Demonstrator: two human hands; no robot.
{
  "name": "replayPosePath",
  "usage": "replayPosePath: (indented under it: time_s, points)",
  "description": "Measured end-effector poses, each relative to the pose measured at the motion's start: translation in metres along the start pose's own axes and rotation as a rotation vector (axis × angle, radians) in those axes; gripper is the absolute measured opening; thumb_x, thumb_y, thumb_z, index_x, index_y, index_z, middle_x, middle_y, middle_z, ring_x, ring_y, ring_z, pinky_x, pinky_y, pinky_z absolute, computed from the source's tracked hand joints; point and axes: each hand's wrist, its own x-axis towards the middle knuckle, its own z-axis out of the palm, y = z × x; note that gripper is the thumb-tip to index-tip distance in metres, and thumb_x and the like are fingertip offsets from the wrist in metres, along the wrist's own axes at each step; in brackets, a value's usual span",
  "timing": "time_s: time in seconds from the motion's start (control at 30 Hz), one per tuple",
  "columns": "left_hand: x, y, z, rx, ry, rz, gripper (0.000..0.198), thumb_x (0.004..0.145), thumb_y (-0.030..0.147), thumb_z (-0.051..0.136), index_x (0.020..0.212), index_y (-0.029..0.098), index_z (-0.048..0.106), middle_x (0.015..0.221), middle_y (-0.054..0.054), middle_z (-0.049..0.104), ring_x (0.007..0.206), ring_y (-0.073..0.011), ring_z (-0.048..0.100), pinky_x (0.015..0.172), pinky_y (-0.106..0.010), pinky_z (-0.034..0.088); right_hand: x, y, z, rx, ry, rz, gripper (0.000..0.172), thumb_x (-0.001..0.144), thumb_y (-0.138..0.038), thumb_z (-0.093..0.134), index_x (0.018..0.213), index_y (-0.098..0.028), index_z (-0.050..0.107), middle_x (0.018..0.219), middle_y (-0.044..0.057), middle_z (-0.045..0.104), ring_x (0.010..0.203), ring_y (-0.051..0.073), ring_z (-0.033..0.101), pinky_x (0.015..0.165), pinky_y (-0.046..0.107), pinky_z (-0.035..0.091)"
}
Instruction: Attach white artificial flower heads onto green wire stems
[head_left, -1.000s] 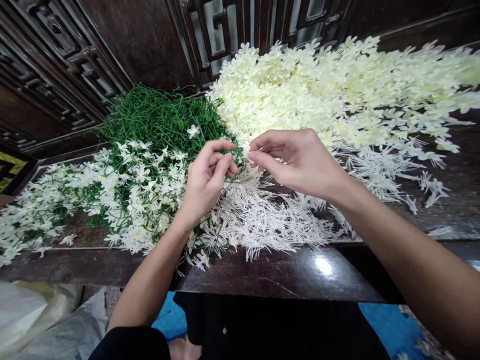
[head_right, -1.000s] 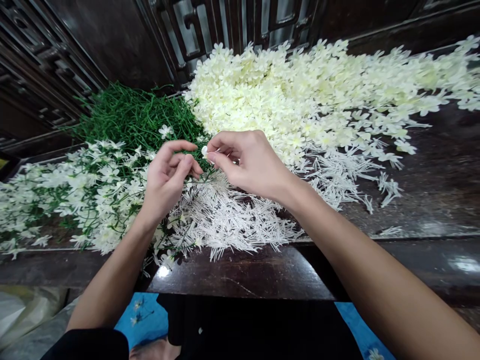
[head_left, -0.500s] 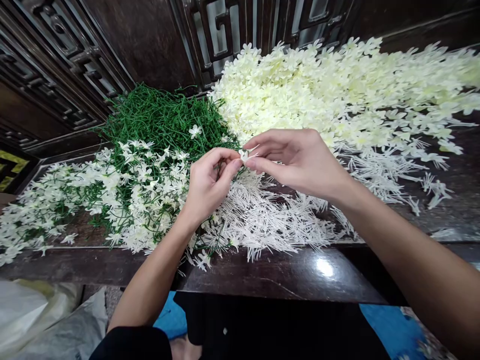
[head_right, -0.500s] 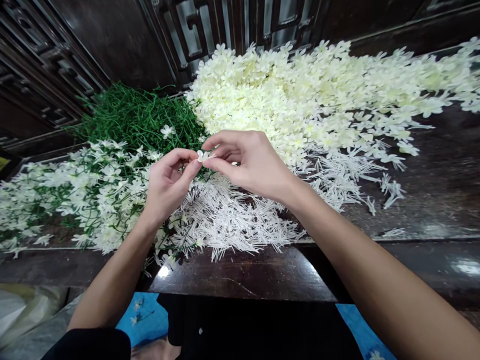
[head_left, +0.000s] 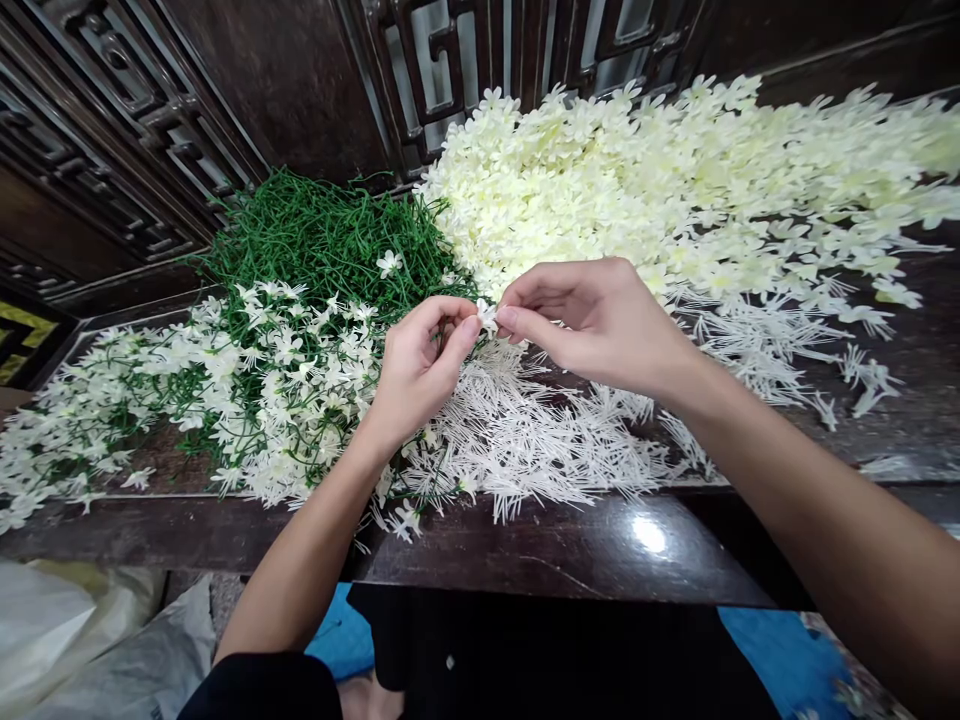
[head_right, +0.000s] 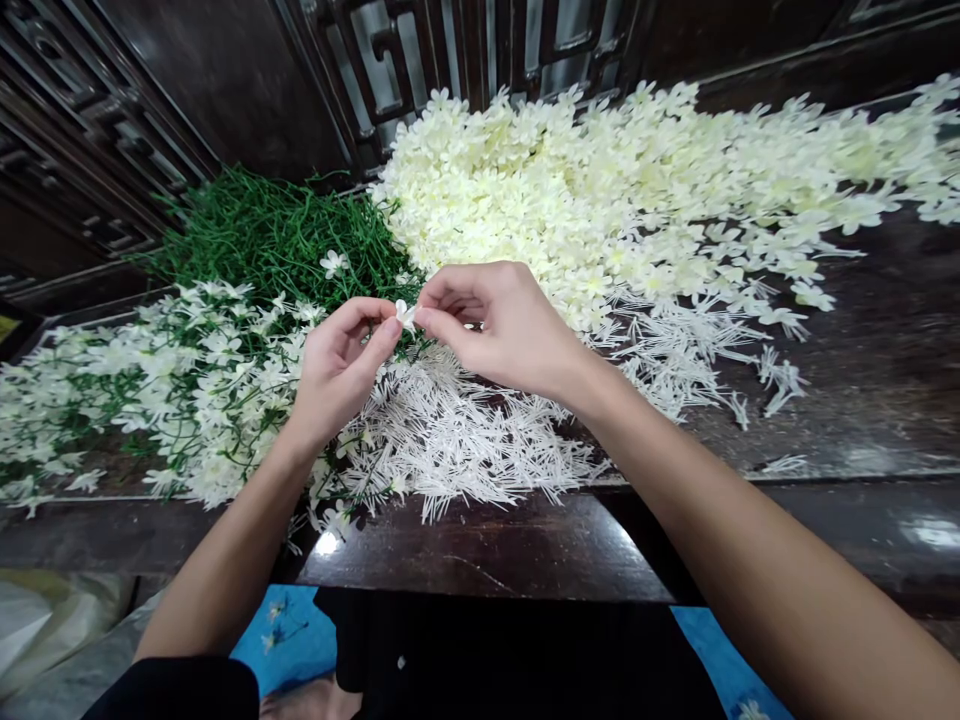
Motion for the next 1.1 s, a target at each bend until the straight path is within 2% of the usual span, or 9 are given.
replayPosePath:
  time_s: [0.13,0.2,0.33,0.37,0.47,0.57,0.73,0.83,1.1]
  points:
    - [-0.0003,-0.0031,-0.001,0.025,0.008,0.028,0.007,0.09,0.022,0.059,0.091,0.017,0.064,0.083,-0.003,0.065,0.071,-0.0112,0.055,0.061,-0.023,0.045,0.0007,-0.0012,-0.0006,-0.007,0.0,0.002,0.007,0.083,-0.027,0.072,0.077,-0.023,0.069,0.081,0.005,0.071,0.078,0.023,0.068,0.08,0.042,0.059]
    - [-0.0002,-0.0037,-0.0015,0.054,0.02,0.043,0.007,0.09,0.021,0.059,0.09,0.017,0.064,0.083,-0.003,0.066,0.072,-0.0116,0.056,0.063,-0.024,0.046,0.0013,-0.0009,-0.0013,-0.009,0.01,0.024,0.01,0.081,-0.03,0.074,0.085,-0.021,0.071,0.088,0.006,0.073,0.084,0.024,0.069,0.086,0.044,0.059]
    - [0.0002,-0.0028,-0.0017,0.086,0.029,0.072,0.006,0.089,0.02,0.06,0.089,0.017,0.066,0.084,-0.003,0.068,0.075,-0.012,0.059,0.067,-0.025,0.047,0.0018,0.0009,-0.0001,0.001,-0.047,0.128,0.047,0.076,-0.037,0.079,0.118,-0.019,0.068,0.119,0.011,0.069,0.106,0.029,0.067,0.097,0.049,0.055]
    - [0.0003,-0.0024,-0.0017,0.088,0.03,0.076,0.007,0.089,0.019,0.06,0.089,0.016,0.066,0.084,-0.003,0.068,0.074,-0.0117,0.059,0.066,-0.025,0.047,0.0016,0.0014,0.0011,0.01,-0.061,0.131,0.046,0.076,-0.038,0.078,0.117,-0.019,0.069,0.118,0.011,0.07,0.105,0.029,0.068,0.096,0.05,0.055]
    - [0.0006,-0.001,-0.0019,0.113,0.039,0.066,0.007,0.088,0.019,0.062,0.088,0.016,0.068,0.081,-0.003,0.069,0.065,-0.01,0.056,0.057,-0.023,0.043,0.0005,0.0022,0.005,0.043,-0.03,0.079,0.023,0.081,-0.039,0.075,0.094,-0.021,0.078,0.094,0.008,0.075,0.085,0.026,0.071,0.083,0.048,0.058]
    - [0.0003,0.0006,-0.0022,0.123,0.043,0.053,0.006,0.088,0.02,0.064,0.088,0.016,0.069,0.081,-0.003,0.07,0.064,-0.0095,0.056,0.055,-0.023,0.042,0.0,0.0023,0.0068,0.028,0.04,0.047,0.014,0.082,-0.035,0.075,0.082,-0.021,0.079,0.083,0.007,0.075,0.074,0.024,0.07,0.072,0.044,0.058]
    - [-0.0009,-0.0002,-0.0017,0.017,-0.018,-0.007,0.013,0.093,0.016,0.053,0.098,0.02,0.064,0.081,-0.002,0.07,0.064,-0.0089,0.058,0.054,-0.022,0.045,0.0013,0.0038,0.0033,0.022,0.068,0.058,0.009,0.083,-0.03,0.072,0.081,-0.022,0.075,0.079,0.006,0.073,0.07,0.023,0.068,0.067,0.041,0.056]
    - [-0.0007,-0.0024,-0.0017,-0.065,-0.002,-0.021,0.017,0.093,0.013,0.051,0.107,0.021,0.055,0.081,-0.001,0.071,0.064,-0.0088,0.062,0.057,-0.022,0.049,0.0019,0.0048,0.0007,0.008,0.086,0.058,0.007,0.083,-0.029,0.072,0.081,-0.023,0.071,0.079,0.006,0.071,0.071,0.024,0.067,0.068,0.041,0.056]
    - [0.0008,-0.0025,-0.0003,-0.082,-0.023,-0.012,0.007,0.092,0.016,0.055,0.093,0.018,0.061,0.079,-0.003,0.072,0.061,-0.0082,0.063,0.055,-0.022,0.051,-0.0002,-0.0002,0.0023,-0.039,0.013,0.045,0.006,0.085,-0.029,0.067,0.082,-0.023,0.067,0.082,0.005,0.068,0.077,0.024,0.064,0.071,0.041,0.052]
